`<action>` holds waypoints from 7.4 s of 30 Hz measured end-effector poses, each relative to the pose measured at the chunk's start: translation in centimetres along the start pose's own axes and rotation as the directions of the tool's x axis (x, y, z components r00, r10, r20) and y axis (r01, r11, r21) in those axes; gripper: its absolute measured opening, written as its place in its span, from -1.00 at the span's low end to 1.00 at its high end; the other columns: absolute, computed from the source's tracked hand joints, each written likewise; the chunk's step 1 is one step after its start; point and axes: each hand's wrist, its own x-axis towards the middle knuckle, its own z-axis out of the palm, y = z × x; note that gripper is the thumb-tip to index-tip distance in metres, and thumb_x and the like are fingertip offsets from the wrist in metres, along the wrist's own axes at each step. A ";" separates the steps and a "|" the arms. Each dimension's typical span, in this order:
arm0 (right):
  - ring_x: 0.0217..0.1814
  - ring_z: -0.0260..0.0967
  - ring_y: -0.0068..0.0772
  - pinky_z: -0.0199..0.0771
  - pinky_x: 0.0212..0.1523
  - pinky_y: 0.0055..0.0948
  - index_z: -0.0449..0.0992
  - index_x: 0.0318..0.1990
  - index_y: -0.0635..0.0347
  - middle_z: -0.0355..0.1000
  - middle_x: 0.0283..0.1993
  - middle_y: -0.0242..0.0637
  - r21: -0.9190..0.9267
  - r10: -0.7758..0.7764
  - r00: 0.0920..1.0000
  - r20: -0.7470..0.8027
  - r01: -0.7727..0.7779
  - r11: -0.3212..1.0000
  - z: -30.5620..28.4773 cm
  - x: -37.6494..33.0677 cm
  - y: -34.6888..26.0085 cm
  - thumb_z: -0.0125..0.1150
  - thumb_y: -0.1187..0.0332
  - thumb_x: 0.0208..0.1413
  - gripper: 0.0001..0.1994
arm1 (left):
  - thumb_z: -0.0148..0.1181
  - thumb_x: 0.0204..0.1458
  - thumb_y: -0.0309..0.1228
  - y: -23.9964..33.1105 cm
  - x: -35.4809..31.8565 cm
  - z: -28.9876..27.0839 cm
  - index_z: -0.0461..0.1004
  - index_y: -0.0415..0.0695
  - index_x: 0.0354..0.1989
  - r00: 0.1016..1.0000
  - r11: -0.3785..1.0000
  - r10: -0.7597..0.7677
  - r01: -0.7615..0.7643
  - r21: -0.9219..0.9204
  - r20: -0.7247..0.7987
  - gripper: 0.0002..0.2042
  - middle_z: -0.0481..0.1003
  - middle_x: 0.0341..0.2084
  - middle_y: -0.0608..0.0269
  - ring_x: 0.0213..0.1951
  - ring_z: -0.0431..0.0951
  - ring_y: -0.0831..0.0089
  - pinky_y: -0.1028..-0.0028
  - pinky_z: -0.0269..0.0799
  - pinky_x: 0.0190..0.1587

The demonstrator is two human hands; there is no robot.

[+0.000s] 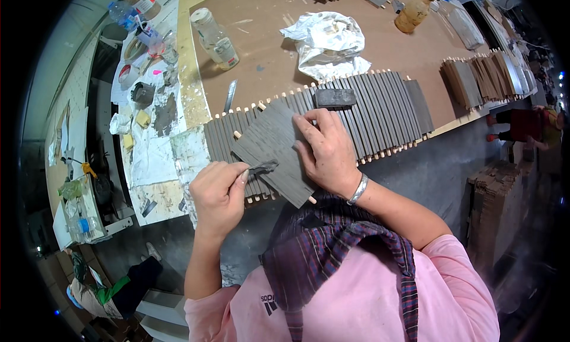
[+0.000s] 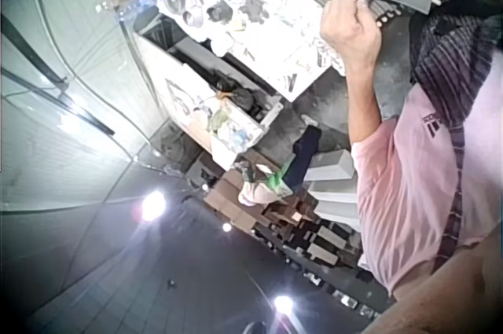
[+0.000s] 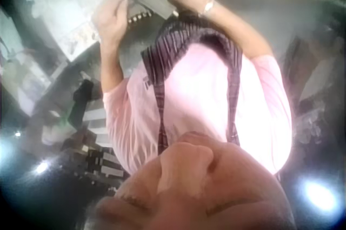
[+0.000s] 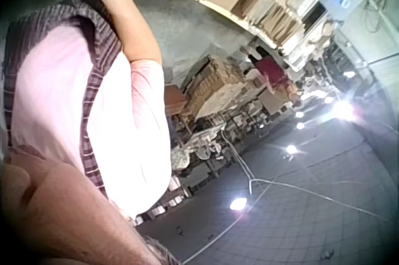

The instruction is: The person inserts wooden dowels into the holes of wooden slats, rubs a small grey block along the edges of the slats, and wipes the surfaces with a white cloth.

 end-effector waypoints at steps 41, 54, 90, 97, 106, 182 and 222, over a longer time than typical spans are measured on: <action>-0.08 0.30 -0.02 0.36 -0.10 -0.16 0.45 0.11 0.35 0.35 -0.04 -0.09 0.006 0.063 0.997 0.050 -0.063 0.998 -0.8 0.3 -0.2 0.31 0.51 -0.09 -0.49 | 0.16 0.24 -0.39 -6.1 1.9 -3.4 0.47 -0.32 0.05 0.768 0.534 -0.441 0.641 -0.552 0.465 -0.70 0.60 -0.35 0.12 -0.42 0.61 0.46 0.44 0.58 -0.28; -0.09 0.35 -0.49 0.43 -0.06 -0.50 0.48 0.12 0.35 0.38 -0.01 -0.24 0.579 0.217 0.956 0.199 -0.293 0.761 -3.3 -0.2 -1.9 0.34 0.60 -0.11 -0.48 | 0.16 0.15 -0.61 5.6 -7.2 2.0 0.35 -0.34 0.16 0.716 0.438 -0.635 0.644 -0.628 0.291 -0.62 0.49 -0.04 0.11 0.01 0.56 0.43 0.49 0.45 0.10; -0.07 0.57 -0.25 0.66 -0.07 -0.31 0.39 0.07 0.45 0.51 -0.04 -0.05 0.888 0.621 0.640 0.451 -0.388 -0.245 -21.7 -2.1 19.0 0.13 0.61 0.12 -0.67 | 0.28 -0.17 -0.51 9.2 26.0 8.3 0.63 -0.22 -0.20 0.996 0.997 -0.072 0.073 0.005 -0.055 -0.71 0.46 -0.38 0.26 -0.33 0.47 0.49 0.53 0.38 -0.27; -0.07 0.57 -0.39 0.63 -0.07 -0.43 0.49 0.05 0.45 0.55 -0.02 -0.15 0.835 0.422 0.733 0.534 -0.382 -0.395 -19.1 1.5 14.3 0.17 0.54 0.18 -0.71 | 0.31 -0.27 -0.52 18.1 16.2 13.3 0.50 -0.21 -0.23 0.916 0.900 0.387 -0.400 0.174 0.101 -0.67 0.40 0.06 -0.17 0.14 0.38 -0.19 -0.01 0.34 0.17; -0.03 0.55 -0.25 0.62 -0.04 -0.29 0.37 0.13 0.45 0.51 -0.03 -0.09 0.809 0.335 0.738 0.586 -0.560 -0.179 -18.1 2.3 11.7 0.20 0.64 -0.03 -0.51 | 0.17 -0.22 -0.67 13.8 17.8 7.7 0.53 -0.10 0.10 0.850 0.890 0.388 -0.244 0.386 -0.358 -0.44 0.47 -0.01 -0.11 -0.11 0.54 -0.05 0.15 0.51 -0.07; 0.36 0.15 0.54 0.32 0.24 0.37 -0.07 0.53 0.10 0.04 0.46 0.27 0.701 0.142 0.822 0.552 -0.364 -0.614 -13.2 4.6 5.3 -0.01 -0.40 0.12 0.00 | 0.21 0.07 -0.48 -15.9 10.9 -3.8 0.67 -0.22 -0.21 0.822 0.883 -0.437 0.469 -0.004 -0.365 -0.83 0.67 -0.26 0.09 -0.19 0.66 0.34 0.39 0.51 -0.09; 0.42 0.11 0.48 0.14 0.39 0.30 -0.05 0.53 0.11 0.02 0.51 0.14 0.636 0.072 0.748 0.660 -0.505 -0.584 -10.9 7.4 4.4 -0.05 -0.42 0.12 0.00 | 0.08 0.16 -0.68 5.9 8.0 3.4 0.56 -0.33 -0.12 0.972 0.876 -0.008 -0.105 -0.471 -0.233 -0.82 0.55 -0.24 0.01 -0.23 0.57 0.31 0.45 0.49 -0.16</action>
